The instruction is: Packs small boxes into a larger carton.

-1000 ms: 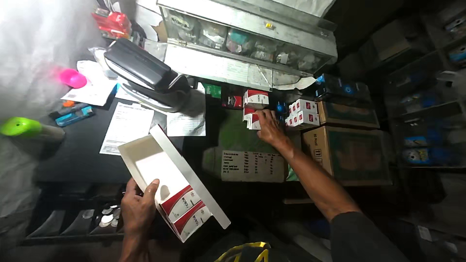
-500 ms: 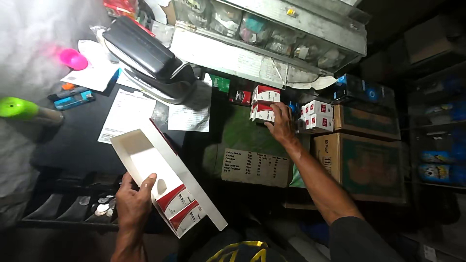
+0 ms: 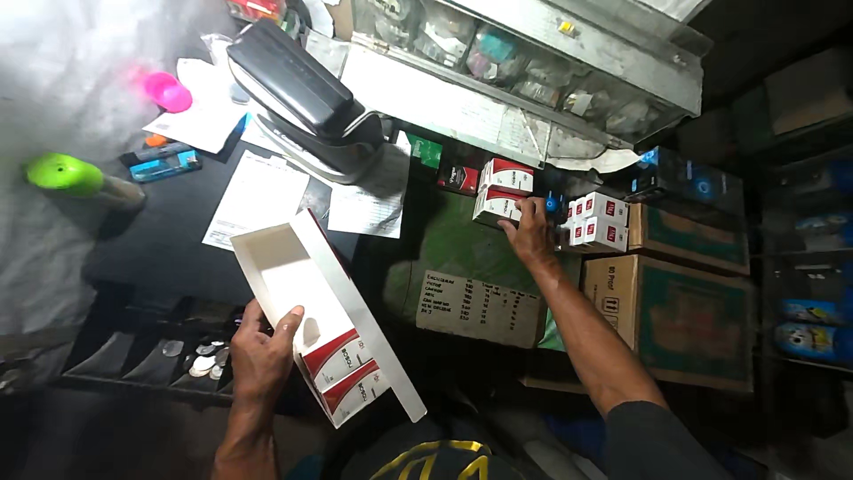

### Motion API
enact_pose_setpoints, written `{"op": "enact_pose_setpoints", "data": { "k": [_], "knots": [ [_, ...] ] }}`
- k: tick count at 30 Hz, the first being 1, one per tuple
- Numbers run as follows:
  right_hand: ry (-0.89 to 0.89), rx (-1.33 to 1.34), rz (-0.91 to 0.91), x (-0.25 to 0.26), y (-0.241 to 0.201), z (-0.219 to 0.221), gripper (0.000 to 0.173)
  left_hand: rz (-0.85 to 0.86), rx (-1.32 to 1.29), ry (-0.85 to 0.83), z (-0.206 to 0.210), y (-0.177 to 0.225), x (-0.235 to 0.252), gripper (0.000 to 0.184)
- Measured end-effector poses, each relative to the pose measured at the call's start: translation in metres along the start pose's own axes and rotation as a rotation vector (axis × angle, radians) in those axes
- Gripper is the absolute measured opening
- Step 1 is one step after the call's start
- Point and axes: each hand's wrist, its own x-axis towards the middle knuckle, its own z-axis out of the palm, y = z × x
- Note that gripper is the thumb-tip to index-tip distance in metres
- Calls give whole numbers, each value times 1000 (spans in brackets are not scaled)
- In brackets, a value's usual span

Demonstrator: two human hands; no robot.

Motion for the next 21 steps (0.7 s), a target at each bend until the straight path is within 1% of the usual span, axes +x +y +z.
{"op": "enact_pose_setpoints", "data": {
  "k": [3, 5, 7, 8, 9, 10, 11, 12, 13, 14, 16, 18, 19, 20, 21],
  "knots": [
    [-29, -30, 31, 1, -2, -6, 52, -6, 8, -11, -1, 1, 1, 42],
    [-12, 25, 47, -5, -18, -26, 55, -23, 19, -23, -2, 5, 2, 42],
    [53, 196, -18, -25, -62, -61, 49, -59, 16, -28, -3, 8, 0, 42],
    [80, 297, -110, -42, -93, -81, 42, -76, 3, -38, -4, 9, -1, 44],
    [92, 412, -239, -61, -129, -101, 34, -85, -7, -61, -6, 8, -2, 45],
    [68, 537, -391, -81, -165, -118, 28, -87, -13, -98, -9, 7, -5, 47],
    [-2, 655, -528, -103, -200, -129, 24, -80, -17, -141, -12, 6, -8, 48],
    [-109, 729, -640, -124, -230, -134, 22, -71, -26, -188, -15, 7, -12, 48],
    [-229, 715, -718, -141, -256, -134, 21, -65, -45, -230, -17, 7, -18, 46],
    [-352, 638, -756, -154, -275, -130, 22, -55, -71, -263, -18, 6, -25, 44],
    [-583, 404, -736, -168, -296, -115, 29, -44, -119, -311, -22, 1, -35, 43],
    [-896, 195, -631, -169, -308, -106, 42, -37, -171, -328, -27, -7, -39, 42],
    [-1011, 137, -597, -167, -313, -103, 47, -34, -196, -330, -31, -10, -38, 41],
    [-1067, 105, -589, -166, -315, -101, 49, -27, -215, -343, -34, -13, -37, 40],
    [-1081, 103, -599, -165, -316, -99, 50, -21, -238, -372, -37, -16, -37, 40]
  ]
}}
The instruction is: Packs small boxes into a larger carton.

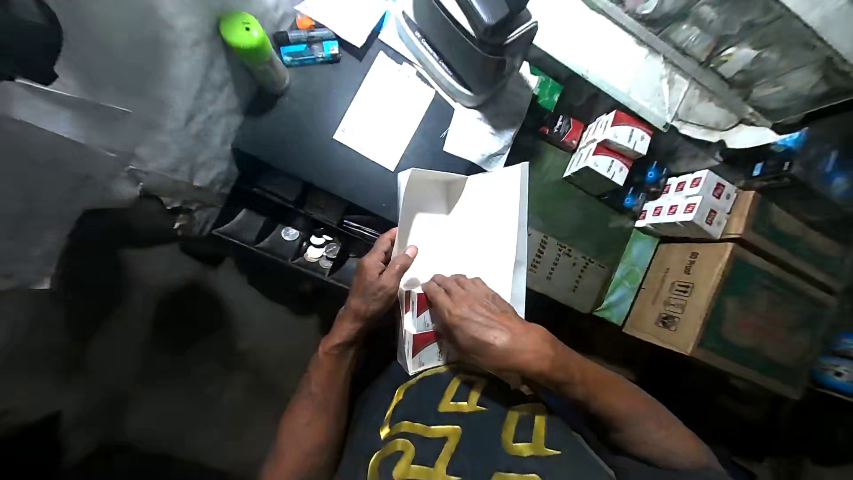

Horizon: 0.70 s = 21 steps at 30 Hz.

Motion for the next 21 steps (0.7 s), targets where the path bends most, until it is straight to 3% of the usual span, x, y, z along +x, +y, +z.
{"op": "enact_pose_setpoints", "data": {
  "k": [2, 5, 12, 15, 18, 21],
  "knots": [
    [25, 11, -50, 2, 6, -1, 51, 10, -38, -82, -2, -8, -6, 40],
    [42, 78, -114, 6, 19, -6, 42, 28, -93, -199, 5, -26, -26, 55],
    [-20, 353, -151, 20, 33, -18, 48, 174, -163, -136, 3, -36, -41, 80],
    [86, 382, -144, 20, 39, -31, 47, 200, -166, -124, 3, -35, -37, 77],
    [312, 196, -141, 24, 47, -38, 39, 176, -198, -105, 10, -32, -30, 65],
    [328, 80, -69, 27, 39, -37, 51, 134, -169, -29, 14, -21, -22, 52]
  ]
}}
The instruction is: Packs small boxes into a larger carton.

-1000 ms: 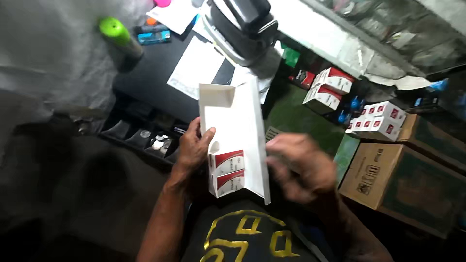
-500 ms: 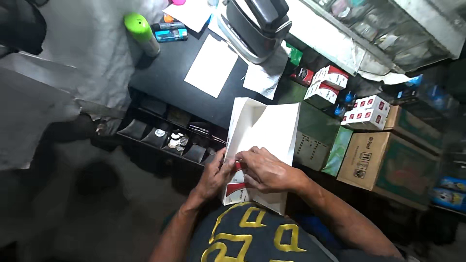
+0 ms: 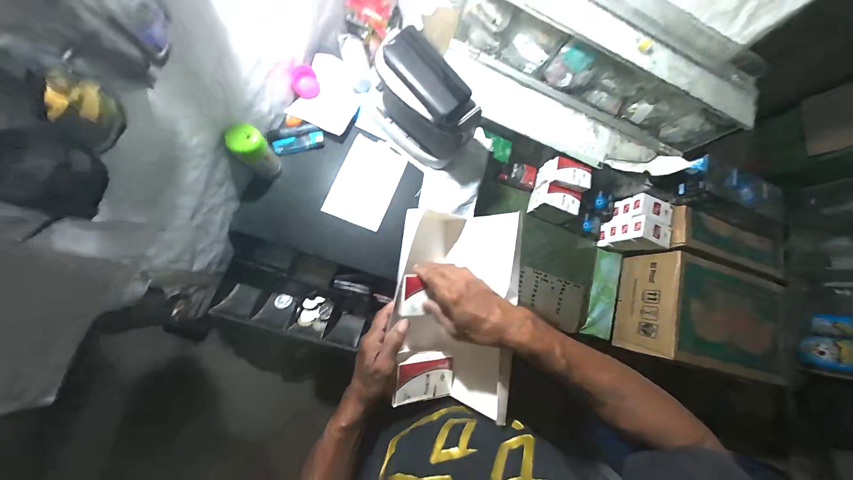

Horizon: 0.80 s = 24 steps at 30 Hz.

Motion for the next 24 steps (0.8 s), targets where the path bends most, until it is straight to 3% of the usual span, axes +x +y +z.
{"op": "enact_pose_setpoints", "data": {
  "k": [3, 8, 11, 14, 17, 21, 24],
  "knots": [
    [-31, -15, 37, -5, 0, 6, 83, -26, 34, 60, 10, 12, 6, 47],
    [202, -123, -53, -5, 16, 20, 73, -39, 41, 25, 23, 13, 5, 50],
    [410, -29, -140, -32, 12, -11, 77, -94, 48, 59, 26, 18, -1, 53],
    [643, 89, -242, -81, 19, -66, 67, -68, 85, 154, 28, 18, -2, 49],
    [752, -68, -82, -108, 81, -105, 74, -9, 107, 241, 27, 19, 5, 49],
    [574, -214, 354, -99, 217, -99, 83, 28, 124, 307, 29, 18, 21, 48],
    [501, -288, 460, -87, 273, -91, 83, 21, 141, 333, 30, 15, 34, 49]
  ]
}}
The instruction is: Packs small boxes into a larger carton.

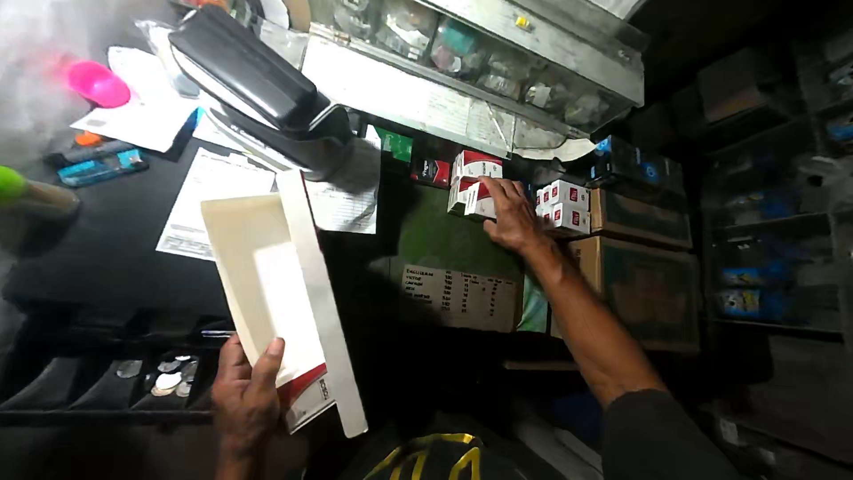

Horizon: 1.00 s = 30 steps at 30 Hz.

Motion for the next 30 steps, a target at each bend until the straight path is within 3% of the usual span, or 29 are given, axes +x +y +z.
{"op": "enact_pose_setpoints", "data": {
  "k": [18, 24, 30],
  "knots": [
    [-40, -101, -16, 33, 15, 7, 79, -24, 14, 49, 9, -5, 10, 43],
    [124, -32, -29, -8, -8, 9, 79, -34, -11, 42, 9, -2, 11, 45],
    [-21, -40, -3, -40, -9, 67, 71, -24, -23, 18, 6, -4, 12, 43]
  ]
}}
